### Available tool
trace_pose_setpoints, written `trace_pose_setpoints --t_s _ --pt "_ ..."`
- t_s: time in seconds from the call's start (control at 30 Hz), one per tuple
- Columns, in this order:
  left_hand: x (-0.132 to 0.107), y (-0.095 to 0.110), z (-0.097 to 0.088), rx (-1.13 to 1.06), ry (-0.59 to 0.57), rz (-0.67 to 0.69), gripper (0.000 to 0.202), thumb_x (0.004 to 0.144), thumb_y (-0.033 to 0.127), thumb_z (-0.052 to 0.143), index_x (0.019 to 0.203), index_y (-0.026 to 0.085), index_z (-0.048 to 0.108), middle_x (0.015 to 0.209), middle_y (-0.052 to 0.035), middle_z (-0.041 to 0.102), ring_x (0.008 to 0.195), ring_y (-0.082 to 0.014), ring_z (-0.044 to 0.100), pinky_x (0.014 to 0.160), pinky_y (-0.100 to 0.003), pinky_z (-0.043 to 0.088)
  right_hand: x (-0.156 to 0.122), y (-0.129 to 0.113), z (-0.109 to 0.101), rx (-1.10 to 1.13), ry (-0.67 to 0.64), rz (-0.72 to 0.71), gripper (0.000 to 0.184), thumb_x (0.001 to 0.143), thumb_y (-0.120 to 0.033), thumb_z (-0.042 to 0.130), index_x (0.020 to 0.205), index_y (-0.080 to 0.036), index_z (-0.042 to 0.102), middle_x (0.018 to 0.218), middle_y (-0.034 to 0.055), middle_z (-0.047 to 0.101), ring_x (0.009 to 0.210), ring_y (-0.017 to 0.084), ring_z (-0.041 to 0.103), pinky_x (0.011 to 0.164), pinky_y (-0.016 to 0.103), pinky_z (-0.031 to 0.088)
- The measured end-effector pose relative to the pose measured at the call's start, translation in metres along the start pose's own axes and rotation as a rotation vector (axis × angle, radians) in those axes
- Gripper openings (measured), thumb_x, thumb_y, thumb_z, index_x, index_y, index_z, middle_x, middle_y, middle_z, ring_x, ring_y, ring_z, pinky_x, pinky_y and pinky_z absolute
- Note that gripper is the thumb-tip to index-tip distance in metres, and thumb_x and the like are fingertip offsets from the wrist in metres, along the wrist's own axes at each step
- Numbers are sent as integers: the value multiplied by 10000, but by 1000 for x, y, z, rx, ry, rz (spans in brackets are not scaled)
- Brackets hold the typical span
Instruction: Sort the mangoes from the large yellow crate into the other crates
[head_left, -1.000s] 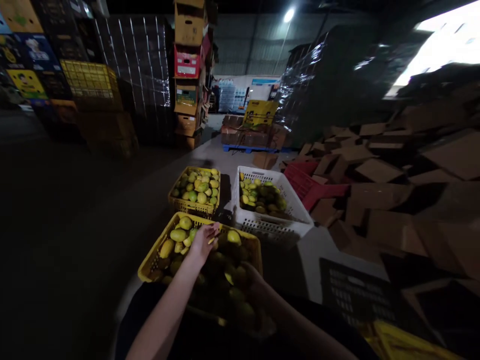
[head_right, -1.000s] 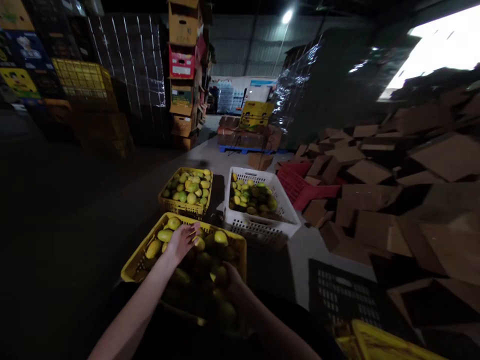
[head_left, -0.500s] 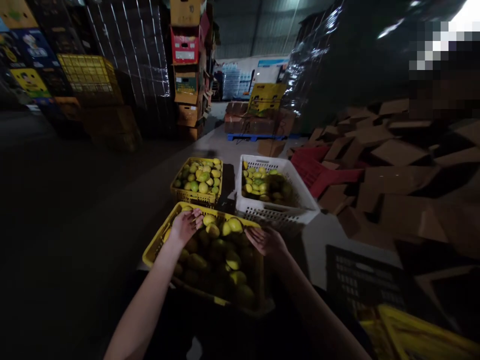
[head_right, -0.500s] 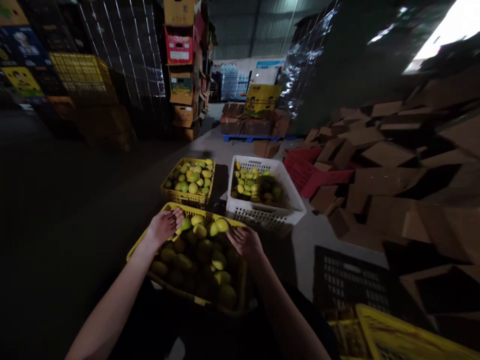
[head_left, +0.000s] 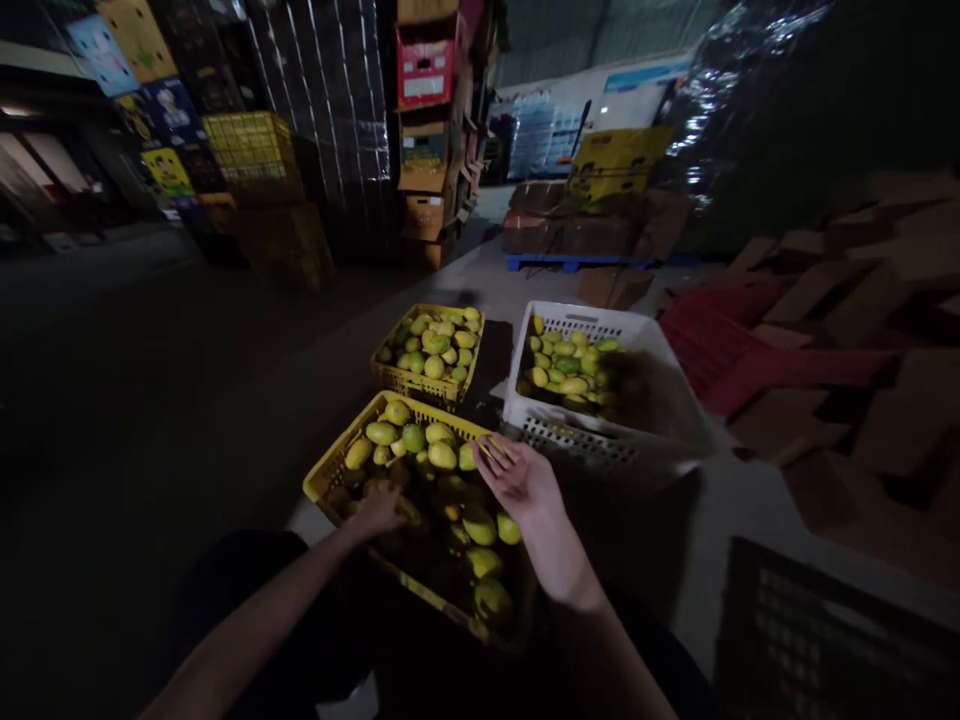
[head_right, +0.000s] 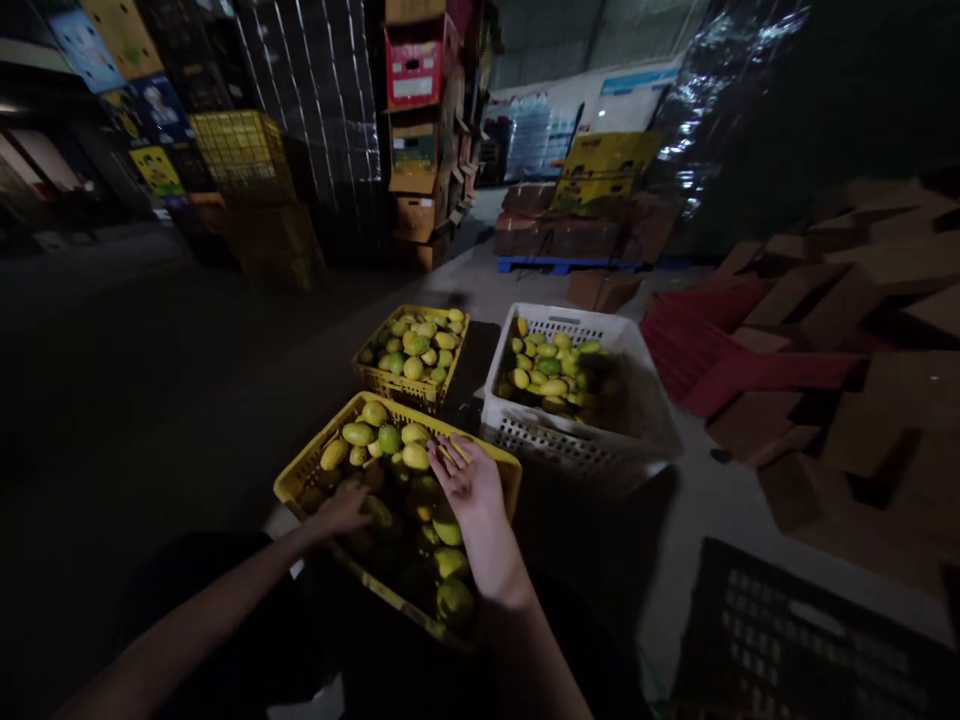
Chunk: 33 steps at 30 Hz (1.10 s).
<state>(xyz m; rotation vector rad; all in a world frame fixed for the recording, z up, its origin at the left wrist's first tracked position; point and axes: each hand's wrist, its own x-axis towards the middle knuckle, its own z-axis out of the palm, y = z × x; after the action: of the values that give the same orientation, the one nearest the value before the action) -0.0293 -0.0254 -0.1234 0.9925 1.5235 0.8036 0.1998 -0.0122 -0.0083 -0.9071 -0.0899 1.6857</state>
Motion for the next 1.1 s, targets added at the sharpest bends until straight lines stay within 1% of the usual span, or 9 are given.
trace_pose_setpoints --t_s 0.1,0.2,0.43,0.57,0.67,0.77,0.83,0.97,1.1 --pt "10 -29 39 266 -30 -59 546 301 3 822 768 209 627 1474 -154 523 1505 -552 97 1211 -645 39 9 8 -1 -12 -37 34 106 750 -114 622 760 -220 615 790 40 724 817 183 724 835 311 633" --pt "22 -40 58 424 -44 -73 586 330 42 848 868 207 685 1541 -197 447 1511 -560 -33 1165 -701 -97 14 12 -4 -10 -89 55 99 722 -133 640 779 -211 619 822 57 729 854 198 730 831 306 628" --pt "34 -34 35 423 -21 -7 516 317 147 892 755 214 627 1365 -170 580 1453 -566 240 1178 -705 108 14 -2 -12 -52 -25 13 130 734 -120 625 750 -245 593 783 17 725 807 179 720 820 289 616" --pt "38 4 21 280 50 63 359 529 379 872 733 252 605 979 -60 670 1291 -405 531 1091 -562 417 21 2 -18 -153 -21 -11 140 721 -126 615 777 -254 608 832 13 739 846 187 719 848 334 601" --pt "29 52 26 189 67 145 387 505 383 900 762 235 652 857 -48 655 1135 -370 628 996 -478 511 24 11 -16 -231 104 86 58 760 -217 626 807 -251 621 810 32 730 768 208 709 757 378 601" --pt "6 91 35 -37 -133 219 321 623 435 844 815 227 691 835 -70 657 864 -320 685 859 -464 557 20 20 -7 -205 117 160 131 812 -376 635 864 -257 622 789 26 726 710 230 703 717 437 601" --pt "-8 101 37 -21 -176 302 280 681 466 797 802 233 699 800 -71 650 815 -311 686 891 -478 534 14 24 -1 -159 48 145 154 784 -348 676 896 -261 618 803 4 736 698 227 708 724 451 608" --pt "-6 77 24 214 -33 460 304 728 548 717 677 261 633 702 -47 626 966 -334 683 1038 -527 456 8 32 6 -151 38 171 199 748 -235 707 905 -258 586 749 -10 730 653 231 717 684 445 628" --pt "22 41 19 566 -31 357 593 472 459 891 399 255 339 416 -3 394 884 -425 692 974 -655 450 12 34 4 -158 62 217 175 794 -250 671 949 -254 590 758 26 741 660 254 740 614 426 637"
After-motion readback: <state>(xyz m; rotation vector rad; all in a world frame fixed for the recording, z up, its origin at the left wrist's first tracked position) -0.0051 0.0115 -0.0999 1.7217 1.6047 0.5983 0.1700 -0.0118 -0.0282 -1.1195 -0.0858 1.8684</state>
